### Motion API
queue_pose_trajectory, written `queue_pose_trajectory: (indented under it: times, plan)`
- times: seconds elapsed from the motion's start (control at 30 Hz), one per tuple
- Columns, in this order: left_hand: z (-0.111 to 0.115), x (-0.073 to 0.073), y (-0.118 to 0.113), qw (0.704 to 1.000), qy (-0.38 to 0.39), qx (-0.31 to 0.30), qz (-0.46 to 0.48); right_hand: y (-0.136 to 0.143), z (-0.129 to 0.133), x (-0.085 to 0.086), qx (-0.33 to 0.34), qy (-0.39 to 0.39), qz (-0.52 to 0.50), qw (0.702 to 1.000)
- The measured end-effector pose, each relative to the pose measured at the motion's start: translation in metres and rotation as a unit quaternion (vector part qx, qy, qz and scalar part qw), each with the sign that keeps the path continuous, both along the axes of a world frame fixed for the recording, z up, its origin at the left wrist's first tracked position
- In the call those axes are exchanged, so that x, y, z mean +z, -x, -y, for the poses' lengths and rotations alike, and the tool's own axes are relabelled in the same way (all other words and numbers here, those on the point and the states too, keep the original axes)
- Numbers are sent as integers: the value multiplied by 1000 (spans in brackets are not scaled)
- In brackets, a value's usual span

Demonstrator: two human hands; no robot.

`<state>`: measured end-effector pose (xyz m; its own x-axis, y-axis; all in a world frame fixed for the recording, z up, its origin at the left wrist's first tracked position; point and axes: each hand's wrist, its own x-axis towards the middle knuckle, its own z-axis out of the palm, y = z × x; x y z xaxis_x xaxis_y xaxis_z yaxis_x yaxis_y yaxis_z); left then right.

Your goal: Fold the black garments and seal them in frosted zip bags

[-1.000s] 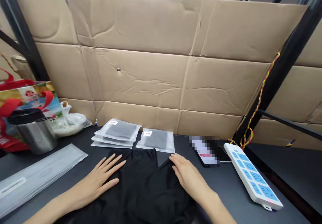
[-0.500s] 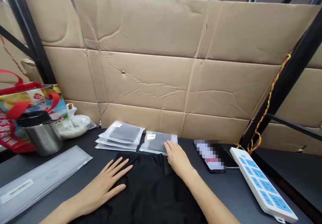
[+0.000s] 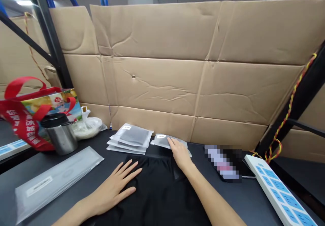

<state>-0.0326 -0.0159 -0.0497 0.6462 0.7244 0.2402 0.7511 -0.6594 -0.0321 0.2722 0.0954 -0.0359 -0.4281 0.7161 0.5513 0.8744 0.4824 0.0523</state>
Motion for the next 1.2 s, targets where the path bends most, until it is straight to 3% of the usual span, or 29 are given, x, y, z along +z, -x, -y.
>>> queue_pose_trajectory:
  times: [0.1, 0.23, 0.37, 0.47, 0.63, 0.77, 0.87, 1.07, 1.2]
  plan:
    - [0, 1, 0, 1000, -11, -3, 12, -2, 28, 16, 8, -6, -27, 1000]
    - [4, 11, -7, 992, -76, 15, 99, 5, 82, 19, 100, 21, -21, 995]
    - [14, 24, -21, 974, -133, -89, 161, 13, 114, 10, 136, 85, 1, 987]
    - [21, 29, -30, 961, -142, -140, 194, 19, 126, 17, 171, 100, -33, 980]
    - [24, 35, -40, 946, -164, -141, 241, 45, 144, 35, 269, -2, -66, 961]
    - [26, 37, -44, 941, -176, -168, 234, 59, 148, 27, 265, -103, -22, 959]
    - [27, 36, -41, 944, -179, -169, 218, 45, 144, 19, 228, -129, 9, 965]
    - [23, 34, -33, 947, -183, -178, 196, -21, 129, 10, 170, -140, 15, 975]
    - [20, 33, -31, 945, -188, -182, 197, -50, 122, 3, 137, -145, 20, 980]
